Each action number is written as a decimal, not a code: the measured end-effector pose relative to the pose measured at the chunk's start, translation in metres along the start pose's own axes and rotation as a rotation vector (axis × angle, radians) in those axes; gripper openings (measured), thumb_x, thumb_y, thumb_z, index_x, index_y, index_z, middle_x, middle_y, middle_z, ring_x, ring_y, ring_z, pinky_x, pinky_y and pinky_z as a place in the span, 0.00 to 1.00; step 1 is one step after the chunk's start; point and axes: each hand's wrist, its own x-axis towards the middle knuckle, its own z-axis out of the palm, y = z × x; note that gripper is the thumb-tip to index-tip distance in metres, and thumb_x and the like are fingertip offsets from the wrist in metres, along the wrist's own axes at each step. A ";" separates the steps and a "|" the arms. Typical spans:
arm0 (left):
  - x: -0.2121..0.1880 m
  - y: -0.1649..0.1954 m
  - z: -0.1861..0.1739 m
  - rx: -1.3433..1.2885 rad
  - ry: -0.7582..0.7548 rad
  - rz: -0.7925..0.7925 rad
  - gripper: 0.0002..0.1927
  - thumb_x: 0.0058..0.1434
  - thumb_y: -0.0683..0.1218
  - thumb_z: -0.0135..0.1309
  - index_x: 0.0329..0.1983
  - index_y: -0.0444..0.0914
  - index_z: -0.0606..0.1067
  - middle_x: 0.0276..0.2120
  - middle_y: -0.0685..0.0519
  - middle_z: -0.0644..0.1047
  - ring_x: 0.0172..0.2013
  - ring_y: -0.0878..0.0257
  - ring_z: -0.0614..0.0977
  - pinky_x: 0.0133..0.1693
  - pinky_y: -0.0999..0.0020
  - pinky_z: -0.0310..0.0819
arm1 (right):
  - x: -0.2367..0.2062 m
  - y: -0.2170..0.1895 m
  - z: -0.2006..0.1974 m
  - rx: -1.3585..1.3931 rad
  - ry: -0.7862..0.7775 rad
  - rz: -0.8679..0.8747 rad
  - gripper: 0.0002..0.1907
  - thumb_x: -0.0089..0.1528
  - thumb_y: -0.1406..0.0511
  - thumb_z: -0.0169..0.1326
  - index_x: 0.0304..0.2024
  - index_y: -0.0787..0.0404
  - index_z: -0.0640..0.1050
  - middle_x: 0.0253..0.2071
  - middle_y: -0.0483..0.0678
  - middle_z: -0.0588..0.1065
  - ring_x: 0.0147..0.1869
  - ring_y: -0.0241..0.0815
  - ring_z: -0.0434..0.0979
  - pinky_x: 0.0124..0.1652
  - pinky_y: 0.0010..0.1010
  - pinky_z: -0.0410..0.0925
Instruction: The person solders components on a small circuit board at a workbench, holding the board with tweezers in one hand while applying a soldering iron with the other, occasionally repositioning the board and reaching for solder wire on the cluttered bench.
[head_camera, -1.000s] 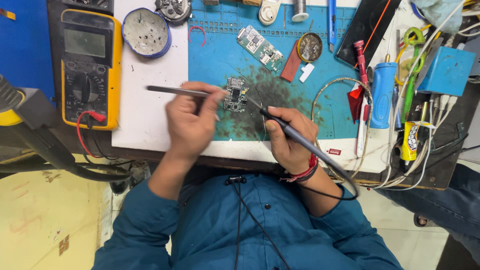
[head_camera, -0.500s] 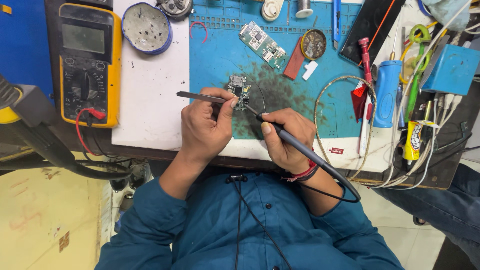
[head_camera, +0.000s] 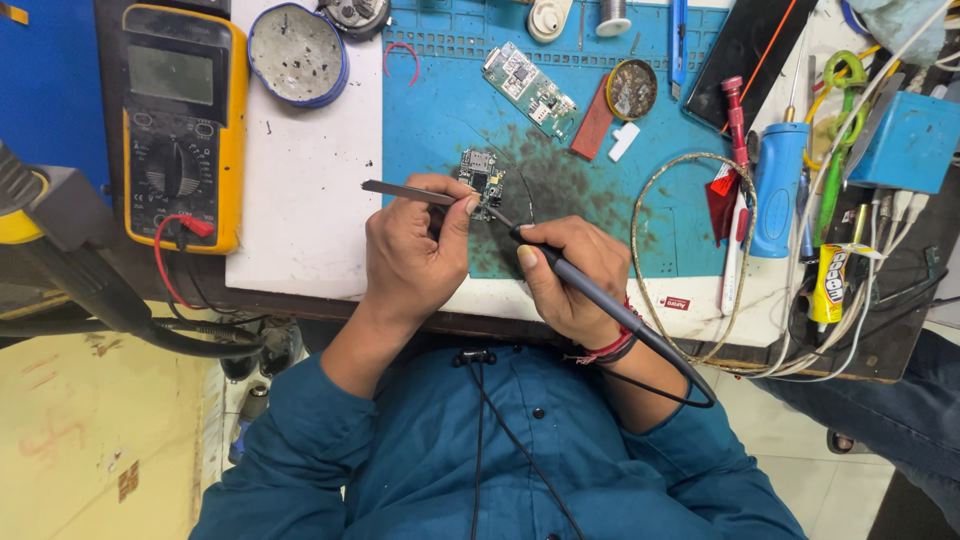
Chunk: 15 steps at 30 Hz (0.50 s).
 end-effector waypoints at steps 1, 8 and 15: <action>0.000 0.000 0.000 0.001 -0.001 0.000 0.03 0.69 0.39 0.58 0.42 0.35 0.75 0.31 0.52 0.82 0.27 0.69 0.83 0.29 0.74 0.75 | 0.000 0.000 0.000 0.001 0.001 -0.001 0.06 0.66 0.68 0.60 0.42 0.66 0.78 0.37 0.53 0.79 0.38 0.49 0.81 0.39 0.34 0.71; 0.000 0.002 -0.001 -0.006 -0.024 -0.021 0.03 0.69 0.39 0.58 0.42 0.35 0.75 0.29 0.53 0.81 0.27 0.70 0.83 0.28 0.74 0.74 | 0.001 -0.001 -0.001 -0.005 -0.010 0.013 0.06 0.65 0.68 0.60 0.42 0.66 0.78 0.35 0.52 0.78 0.36 0.48 0.80 0.37 0.33 0.70; 0.001 0.002 -0.001 -0.005 0.001 -0.021 0.04 0.69 0.39 0.58 0.43 0.35 0.74 0.29 0.53 0.81 0.27 0.70 0.83 0.29 0.74 0.74 | 0.002 -0.003 -0.001 -0.009 -0.008 0.008 0.06 0.65 0.68 0.60 0.42 0.65 0.79 0.34 0.52 0.78 0.35 0.48 0.80 0.36 0.33 0.69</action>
